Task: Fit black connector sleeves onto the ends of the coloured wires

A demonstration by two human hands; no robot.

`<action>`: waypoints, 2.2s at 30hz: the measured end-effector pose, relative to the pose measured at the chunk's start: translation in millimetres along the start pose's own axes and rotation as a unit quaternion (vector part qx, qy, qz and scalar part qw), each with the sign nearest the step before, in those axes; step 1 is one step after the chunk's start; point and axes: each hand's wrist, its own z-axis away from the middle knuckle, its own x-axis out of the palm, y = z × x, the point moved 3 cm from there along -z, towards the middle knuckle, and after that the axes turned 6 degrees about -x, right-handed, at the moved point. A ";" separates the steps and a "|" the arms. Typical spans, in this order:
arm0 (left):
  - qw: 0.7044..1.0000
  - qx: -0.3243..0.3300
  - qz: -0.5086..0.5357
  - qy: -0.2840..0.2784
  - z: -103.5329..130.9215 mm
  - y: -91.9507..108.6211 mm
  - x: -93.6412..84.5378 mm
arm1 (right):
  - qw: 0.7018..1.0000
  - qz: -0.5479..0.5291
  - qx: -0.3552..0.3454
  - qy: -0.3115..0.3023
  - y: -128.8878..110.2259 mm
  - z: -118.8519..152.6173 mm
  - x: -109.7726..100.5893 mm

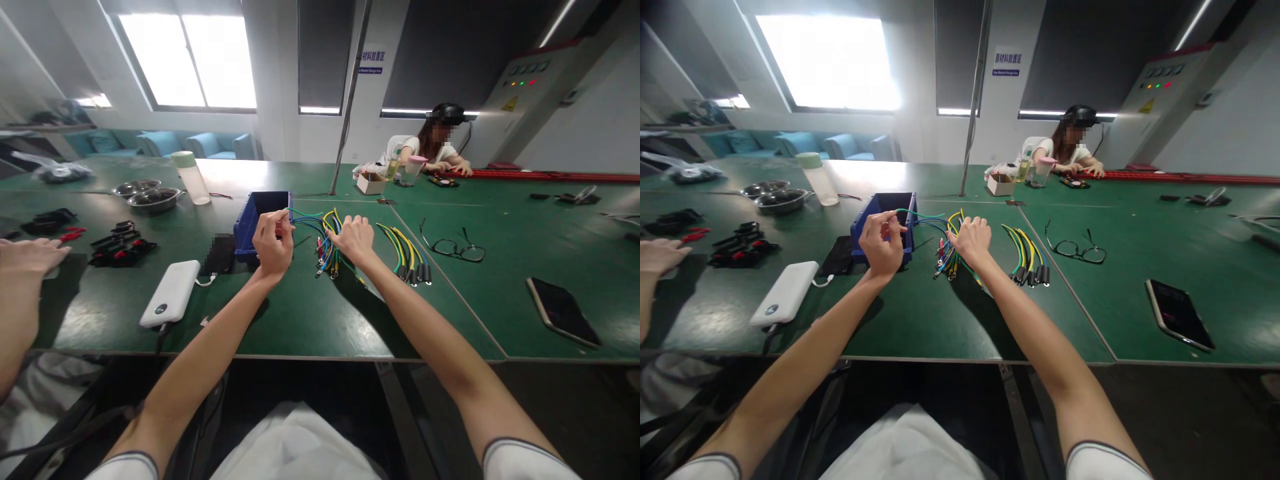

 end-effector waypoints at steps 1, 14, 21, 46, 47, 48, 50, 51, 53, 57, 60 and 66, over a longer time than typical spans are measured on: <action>1.000 0.007 -0.001 0.009 -1.5 1.1 -2.3 | 1.000 0.000 -0.007 -0.022 -1.1 -4.3 4.8; 0.997 0.073 0.000 -0.040 12.3 -0.9 1.3 | 0.970 -0.216 0.009 -0.115 -7.7 -38.3 57.5; 0.997 0.059 0.002 -0.057 17.2 -5.2 3.5 | 0.954 -0.287 -0.033 -0.077 3.7 -10.0 60.5; 0.975 0.072 0.120 -0.171 42.2 23.6 11.3 | 0.920 -0.274 -0.166 0.228 7.6 45.1 -17.9; 0.976 0.047 0.134 -0.167 41.9 23.9 11.9 | 0.924 -0.236 -0.173 0.247 8.4 45.7 -18.7; 0.975 0.019 0.149 -0.163 41.5 24.1 12.6 | 0.925 -0.211 -0.180 0.260 9.0 45.8 -18.9; 0.972 -0.033 0.175 -0.152 40.6 24.9 13.2 | 0.920 -0.201 -0.201 0.272 9.6 45.3 -17.9; 0.970 -0.054 0.185 -0.149 39.6 25.5 13.1 | 0.916 -0.210 -0.214 0.266 9.8 45.1 -17.1; 0.965 -0.080 0.197 -0.154 35.2 26.3 11.9 | 0.912 -0.235 -0.234 0.243 10.8 45.3 -16.1; 0.959 -0.070 0.196 -0.192 6.7 13.9 7.6 | 0.920 -0.211 -0.242 0.226 16.8 46.5 -20.3; 0.972 -0.105 0.102 -0.185 -30.5 -21.9 2.7 | 0.928 -0.170 -0.238 0.233 22.6 43.5 -22.9; 0.852 -0.124 -0.307 -0.406 -52.4 -105.0 9.5 | 0.949 -0.118 -0.225 0.185 23.8 38.5 -20.6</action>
